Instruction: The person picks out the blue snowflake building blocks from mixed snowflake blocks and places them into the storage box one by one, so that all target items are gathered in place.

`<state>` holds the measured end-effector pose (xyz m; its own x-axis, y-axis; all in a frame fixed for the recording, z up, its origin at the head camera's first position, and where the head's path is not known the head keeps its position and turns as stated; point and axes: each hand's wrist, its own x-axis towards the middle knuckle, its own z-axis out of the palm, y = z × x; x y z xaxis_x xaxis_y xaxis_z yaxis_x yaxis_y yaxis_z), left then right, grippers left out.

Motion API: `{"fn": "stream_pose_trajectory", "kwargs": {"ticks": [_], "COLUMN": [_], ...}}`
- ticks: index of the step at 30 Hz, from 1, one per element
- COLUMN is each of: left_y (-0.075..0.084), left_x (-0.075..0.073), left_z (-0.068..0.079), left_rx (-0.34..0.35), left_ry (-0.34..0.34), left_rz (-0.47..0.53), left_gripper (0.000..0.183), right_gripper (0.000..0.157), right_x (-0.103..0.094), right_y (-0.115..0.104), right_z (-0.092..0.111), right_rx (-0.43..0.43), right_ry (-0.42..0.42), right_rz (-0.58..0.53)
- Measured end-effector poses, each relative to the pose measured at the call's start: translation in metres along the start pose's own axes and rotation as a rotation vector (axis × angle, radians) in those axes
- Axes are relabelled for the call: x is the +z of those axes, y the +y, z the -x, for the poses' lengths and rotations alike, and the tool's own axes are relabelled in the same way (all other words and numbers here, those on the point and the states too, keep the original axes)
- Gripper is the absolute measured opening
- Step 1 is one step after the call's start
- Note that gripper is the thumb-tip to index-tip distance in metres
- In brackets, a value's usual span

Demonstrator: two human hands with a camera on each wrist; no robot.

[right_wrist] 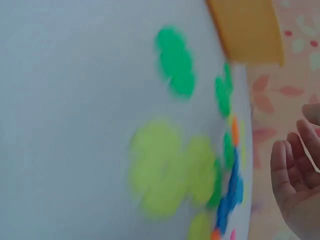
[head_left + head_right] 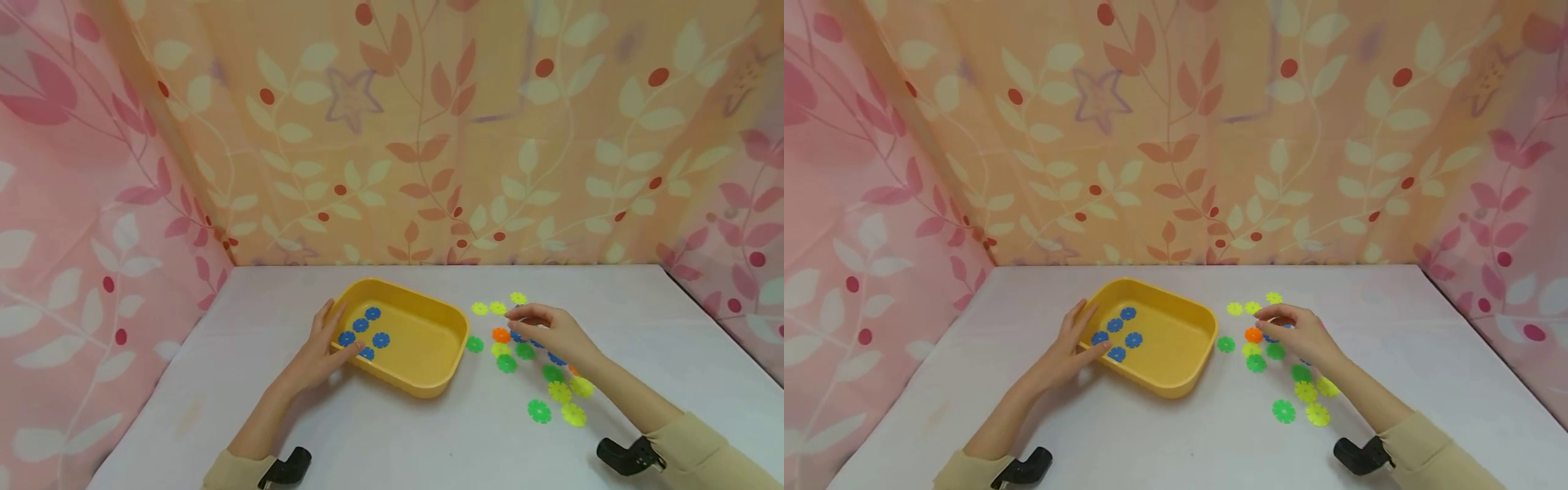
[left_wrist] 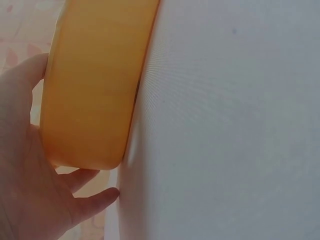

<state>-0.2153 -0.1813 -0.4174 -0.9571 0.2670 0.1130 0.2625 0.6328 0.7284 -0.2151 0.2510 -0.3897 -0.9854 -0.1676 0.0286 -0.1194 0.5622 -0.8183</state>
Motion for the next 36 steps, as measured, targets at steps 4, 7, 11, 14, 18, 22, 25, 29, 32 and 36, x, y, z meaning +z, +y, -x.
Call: {"fn": "stream_pose_trajectory", "kwargs": {"ticks": [4, 7, 11, 14, 18, 22, 25, 29, 32, 36], "left_y": [0.0, 0.001, 0.001, 0.001, 0.001, 0.001, 0.001, 0.001, 0.001, 0.0], "left_x": [-0.002, -0.002, -0.002, -0.001, -0.001, -0.001, -0.001, 0.0, 0.0, 0.001], "left_z": [0.001, 0.002, 0.002, 0.002, 0.002, 0.002, 0.001, 0.001, 0.001, 0.001], "left_rx": [-0.005, -0.006, -0.012, -0.013, -0.016, -0.02, -0.02, -0.018, -0.016, -0.015], "left_ry": [0.002, 0.004, 0.002, 0.001, 0.0, -0.001, -0.002, -0.002, -0.001, 0.0], "left_rz": [0.001, -0.001, -0.004, -0.005, -0.006, -0.003, -0.001, -0.008, -0.01, -0.008], "left_gripper": [0.091, 0.091, 0.091, 0.091, 0.091, 0.091, 0.092, 0.093, 0.093, 0.092], "right_gripper": [0.037, 0.035, 0.033, 0.031, 0.031, 0.034, 0.033, 0.029, 0.027, 0.028], "right_x": [-0.012, -0.018, -0.025, -0.028, -0.029, -0.031, -0.031, -0.03, -0.03, -0.03], "right_y": [0.024, 0.036, 0.047, 0.052, 0.056, 0.058, 0.059, 0.058, 0.058, 0.058], "right_z": [0.01, 0.013, 0.016, 0.015, 0.013, 0.011, 0.01, 0.01, 0.009, 0.009], "right_rx": [-0.032, -0.02, 0.001, 0.005, 0.018, 0.037, 0.045, 0.047, 0.057, 0.082], "right_ry": [0.053, 0.064, 0.07, 0.066, 0.057, 0.047, 0.043, 0.043, 0.032, 0.02], "right_rz": [0.205, 0.279, 0.314, 0.337, 0.358, 0.351, 0.357, 0.36, 0.343, 0.328]}}
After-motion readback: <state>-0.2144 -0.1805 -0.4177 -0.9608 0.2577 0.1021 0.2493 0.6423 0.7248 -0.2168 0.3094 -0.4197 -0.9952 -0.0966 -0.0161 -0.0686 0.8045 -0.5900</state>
